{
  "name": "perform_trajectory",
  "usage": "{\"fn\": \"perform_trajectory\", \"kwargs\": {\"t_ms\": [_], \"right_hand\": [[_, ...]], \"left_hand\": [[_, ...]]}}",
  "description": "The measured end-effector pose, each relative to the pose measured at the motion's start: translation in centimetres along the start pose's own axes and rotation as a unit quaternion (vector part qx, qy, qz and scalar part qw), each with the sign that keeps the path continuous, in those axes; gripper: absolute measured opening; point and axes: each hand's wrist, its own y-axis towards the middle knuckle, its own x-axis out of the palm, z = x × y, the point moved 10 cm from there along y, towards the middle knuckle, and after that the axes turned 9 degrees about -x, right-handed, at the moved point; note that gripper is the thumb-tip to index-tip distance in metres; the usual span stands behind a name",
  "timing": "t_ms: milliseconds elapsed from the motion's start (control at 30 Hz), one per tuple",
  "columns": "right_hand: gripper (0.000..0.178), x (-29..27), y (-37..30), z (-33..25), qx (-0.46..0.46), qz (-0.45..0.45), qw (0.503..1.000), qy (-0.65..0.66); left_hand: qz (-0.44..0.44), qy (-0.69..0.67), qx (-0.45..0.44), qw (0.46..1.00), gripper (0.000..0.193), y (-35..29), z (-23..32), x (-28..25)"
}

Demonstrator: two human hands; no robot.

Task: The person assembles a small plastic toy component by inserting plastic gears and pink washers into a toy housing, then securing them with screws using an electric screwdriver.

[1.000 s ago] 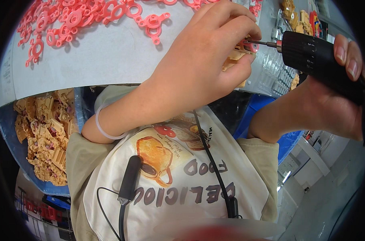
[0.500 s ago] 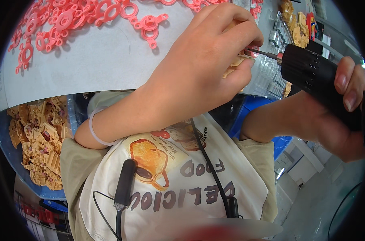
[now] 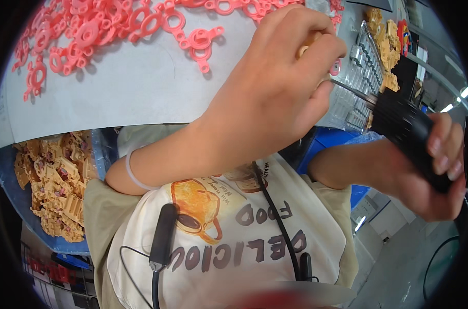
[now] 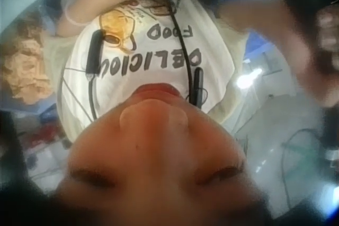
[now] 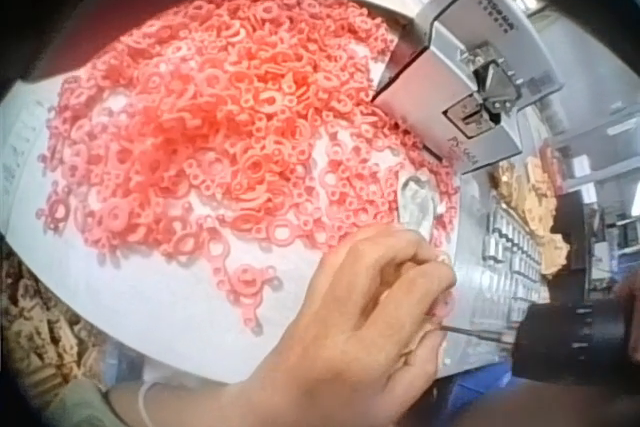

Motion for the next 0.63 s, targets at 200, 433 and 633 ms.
{"fn": "perform_trajectory", "kwargs": {"t_ms": [200,433,633], "right_hand": [[0.018,-0.9,1.0,1.1,0.055,-0.016,0.998,0.041],[0.019,-2.0,0.5,0.5,0.056,0.001,0.998,0.012],[0.02,-3.5,0.7,0.1,0.05,0.022,0.998,-0.001]], "left_hand": [[-0.012,0.005,0.013,1.0,0.034,0.5,0.1,0.2],[-0.037,0.027,0.022,0.999,0.034,0.4,0.8,-0.2],[-0.111,0.025,0.021,0.993,0.035,0.8,1.4,0.1]]}}
